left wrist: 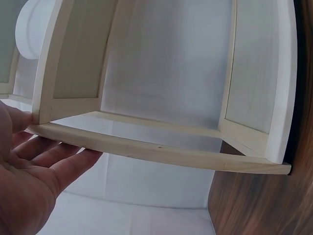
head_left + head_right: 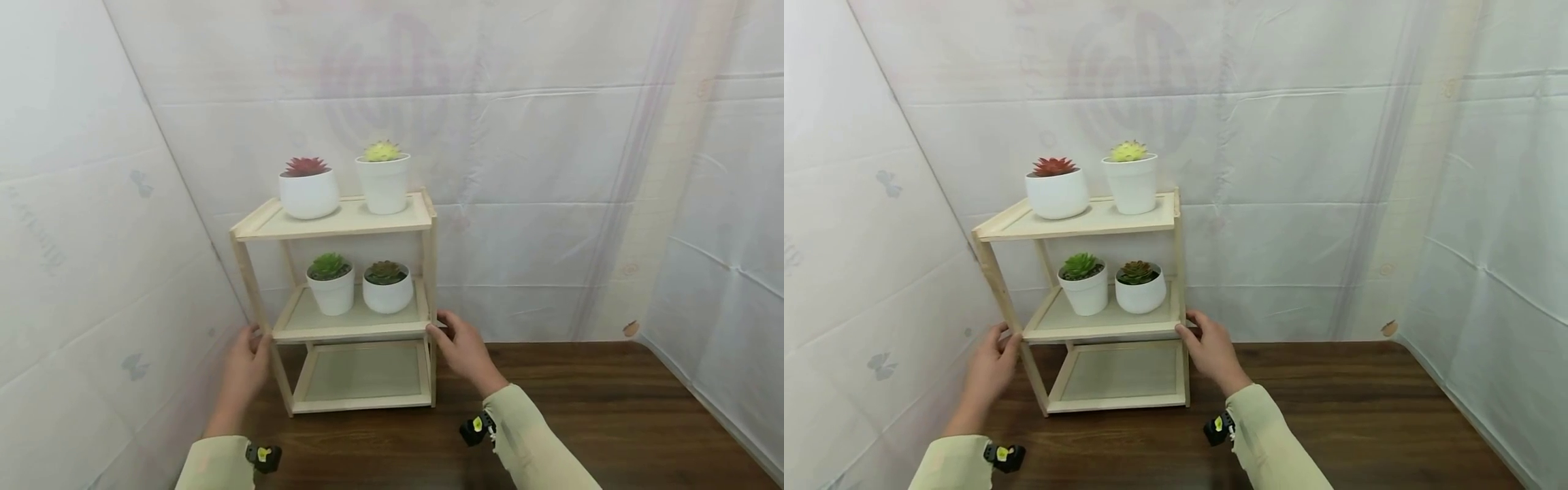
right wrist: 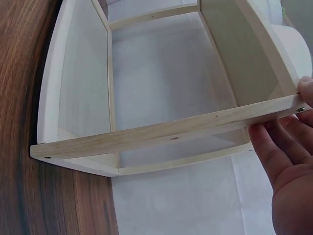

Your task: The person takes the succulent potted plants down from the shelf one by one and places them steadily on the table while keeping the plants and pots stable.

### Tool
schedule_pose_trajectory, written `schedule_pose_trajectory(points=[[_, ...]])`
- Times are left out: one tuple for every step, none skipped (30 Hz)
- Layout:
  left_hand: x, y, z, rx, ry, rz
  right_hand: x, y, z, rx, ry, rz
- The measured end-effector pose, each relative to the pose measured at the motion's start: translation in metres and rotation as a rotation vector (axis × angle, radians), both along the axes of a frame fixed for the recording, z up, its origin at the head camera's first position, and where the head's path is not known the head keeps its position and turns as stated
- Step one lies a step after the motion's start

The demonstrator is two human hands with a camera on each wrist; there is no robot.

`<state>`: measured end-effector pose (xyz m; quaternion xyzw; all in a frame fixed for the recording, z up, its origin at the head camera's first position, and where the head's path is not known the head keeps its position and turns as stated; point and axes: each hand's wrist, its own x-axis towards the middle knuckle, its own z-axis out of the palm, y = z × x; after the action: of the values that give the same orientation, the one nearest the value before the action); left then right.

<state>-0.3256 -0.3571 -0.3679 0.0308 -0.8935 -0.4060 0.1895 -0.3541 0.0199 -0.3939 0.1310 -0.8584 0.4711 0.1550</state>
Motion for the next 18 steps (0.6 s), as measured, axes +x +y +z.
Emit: schedule_pose_trajectory(points=[[0.000, -0.001, 0.000, -0.004, 0.006, -0.007, 0.000, 0.000, 0.000, 0.002, -0.004, -0.003], [-0.001, -0.002, 0.000, -0.006, 0.016, -0.010, 0.001, 0.000, 0.001, 0.003, -0.003, -0.005], [-0.001, -0.002, 0.000, -0.010, 0.024, -0.013, 0.001, 0.000, 0.001, 0.005, -0.001, -0.009], [-0.001, -0.003, 0.000, -0.015, 0.026, -0.015, 0.001, -0.001, 0.001, 0.004, 0.001, -0.010], [-0.001, -0.004, 0.000, -0.021, 0.028, -0.016, 0.001, -0.001, 0.001, 0.005, 0.006, -0.010], [-0.001, -0.005, 0.000, -0.027, 0.027, -0.015, 0.001, -0.001, 0.000, 0.006, 0.009, -0.011], [-0.001, -0.005, 0.000, -0.030, 0.028, -0.015, 0.000, -0.001, 0.000, 0.008, 0.018, -0.011], [-0.002, -0.006, 0.000, -0.033, 0.028, -0.016, 0.000, -0.001, -0.001, 0.008, 0.027, -0.010], [-0.002, -0.007, -0.001, -0.035, 0.031, -0.017, -0.001, -0.001, -0.001, 0.011, 0.034, -0.012], [-0.002, -0.007, -0.001, -0.036, 0.034, -0.019, -0.001, -0.001, -0.001, 0.011, 0.037, -0.010], [-0.003, -0.008, -0.001, -0.036, 0.037, -0.020, -0.001, -0.001, -0.001, 0.015, 0.041, -0.009], [-0.003, -0.009, -0.002, -0.039, 0.040, -0.022, -0.001, -0.001, -0.001, 0.017, 0.043, -0.009], [-0.003, -0.009, -0.002, -0.037, 0.043, -0.027, -0.001, -0.001, -0.001, 0.016, 0.042, -0.009], [-0.004, -0.010, -0.002, -0.037, 0.047, -0.032, -0.001, -0.001, -0.001, 0.018, 0.040, -0.012], [-0.004, -0.011, -0.002, -0.037, 0.049, -0.037, -0.001, -0.001, -0.001, 0.023, 0.041, -0.013], [-0.004, -0.011, -0.003, -0.037, 0.049, -0.041, -0.001, 0.000, -0.001, 0.024, 0.039, -0.013], [-0.005, -0.012, -0.003, -0.035, 0.047, -0.048, -0.001, 0.000, -0.001, 0.027, 0.038, -0.016], [-0.005, -0.013, -0.003, -0.031, 0.047, -0.054, -0.001, 0.000, -0.002, 0.028, 0.038, -0.017]])
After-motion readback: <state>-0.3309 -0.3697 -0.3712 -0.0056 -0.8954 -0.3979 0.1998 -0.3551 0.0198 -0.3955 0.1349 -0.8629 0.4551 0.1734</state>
